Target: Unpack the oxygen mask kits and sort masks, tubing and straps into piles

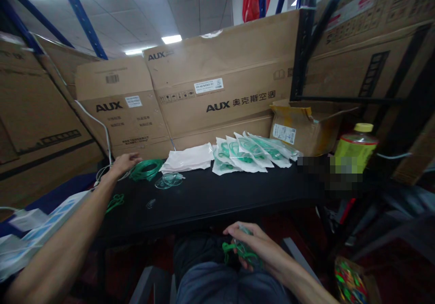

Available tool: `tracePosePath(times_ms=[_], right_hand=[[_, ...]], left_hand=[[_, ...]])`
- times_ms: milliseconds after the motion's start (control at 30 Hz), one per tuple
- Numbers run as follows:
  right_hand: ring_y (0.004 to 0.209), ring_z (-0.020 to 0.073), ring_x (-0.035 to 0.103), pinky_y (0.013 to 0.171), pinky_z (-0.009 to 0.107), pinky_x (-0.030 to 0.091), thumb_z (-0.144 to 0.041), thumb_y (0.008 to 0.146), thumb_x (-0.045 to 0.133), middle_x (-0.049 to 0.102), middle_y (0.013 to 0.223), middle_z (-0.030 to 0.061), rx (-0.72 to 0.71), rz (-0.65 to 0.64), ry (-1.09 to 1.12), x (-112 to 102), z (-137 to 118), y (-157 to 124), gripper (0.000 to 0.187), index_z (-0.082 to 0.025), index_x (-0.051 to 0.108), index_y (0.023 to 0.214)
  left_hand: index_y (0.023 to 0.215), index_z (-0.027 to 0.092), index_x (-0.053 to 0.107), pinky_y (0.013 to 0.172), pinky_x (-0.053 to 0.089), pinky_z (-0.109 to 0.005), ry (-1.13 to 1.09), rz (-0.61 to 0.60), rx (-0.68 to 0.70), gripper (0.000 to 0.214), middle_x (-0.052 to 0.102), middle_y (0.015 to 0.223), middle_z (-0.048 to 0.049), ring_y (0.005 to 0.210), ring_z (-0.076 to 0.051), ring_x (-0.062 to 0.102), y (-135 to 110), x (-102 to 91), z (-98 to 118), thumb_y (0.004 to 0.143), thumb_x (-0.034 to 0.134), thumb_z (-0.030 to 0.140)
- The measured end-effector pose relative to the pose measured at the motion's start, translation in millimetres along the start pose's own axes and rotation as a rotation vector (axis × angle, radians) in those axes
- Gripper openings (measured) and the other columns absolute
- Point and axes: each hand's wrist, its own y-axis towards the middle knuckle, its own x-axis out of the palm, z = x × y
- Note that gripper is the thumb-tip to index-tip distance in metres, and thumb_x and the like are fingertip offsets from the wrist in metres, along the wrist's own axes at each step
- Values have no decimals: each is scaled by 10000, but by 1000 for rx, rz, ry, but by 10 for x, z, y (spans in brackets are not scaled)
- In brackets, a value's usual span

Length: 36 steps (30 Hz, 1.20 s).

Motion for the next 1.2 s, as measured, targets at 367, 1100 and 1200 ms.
tracePosePath(times_ms=[367, 1100, 1200], right_hand=[[415, 72, 539, 328, 146, 329, -614, 859, 657, 602, 718, -14, -5, -24, 26, 62, -100, -52, 475, -184, 637, 1061], [693, 196, 730, 553, 251, 524, -513, 979, 511, 735, 837, 89, -349, -171, 172, 345, -1038, 971, 401, -142, 664, 988], [595, 170, 684, 486, 231, 481, -564, 941, 562, 690, 756, 55, -370, -87, 179, 359, -894, 1017, 434, -142, 655, 977]], left_hand=[[1087, 159, 691, 915, 556, -424, -6, -150, 122, 246, 718, 1114, -74, 1025, -226, 692, -229, 281, 340, 933, 680, 350], [1124, 206, 657, 827, 507, -284, -1045, -141, 625, 241, 728, 1060, -50, 955, -194, 679, -1904, 795, 1809, 974, 575, 375], [1081, 192, 657, 805, 518, -279, -1089, -182, 610, 243, 744, 983, -47, 901, -191, 698, -1918, 951, 1801, 944, 613, 388]])
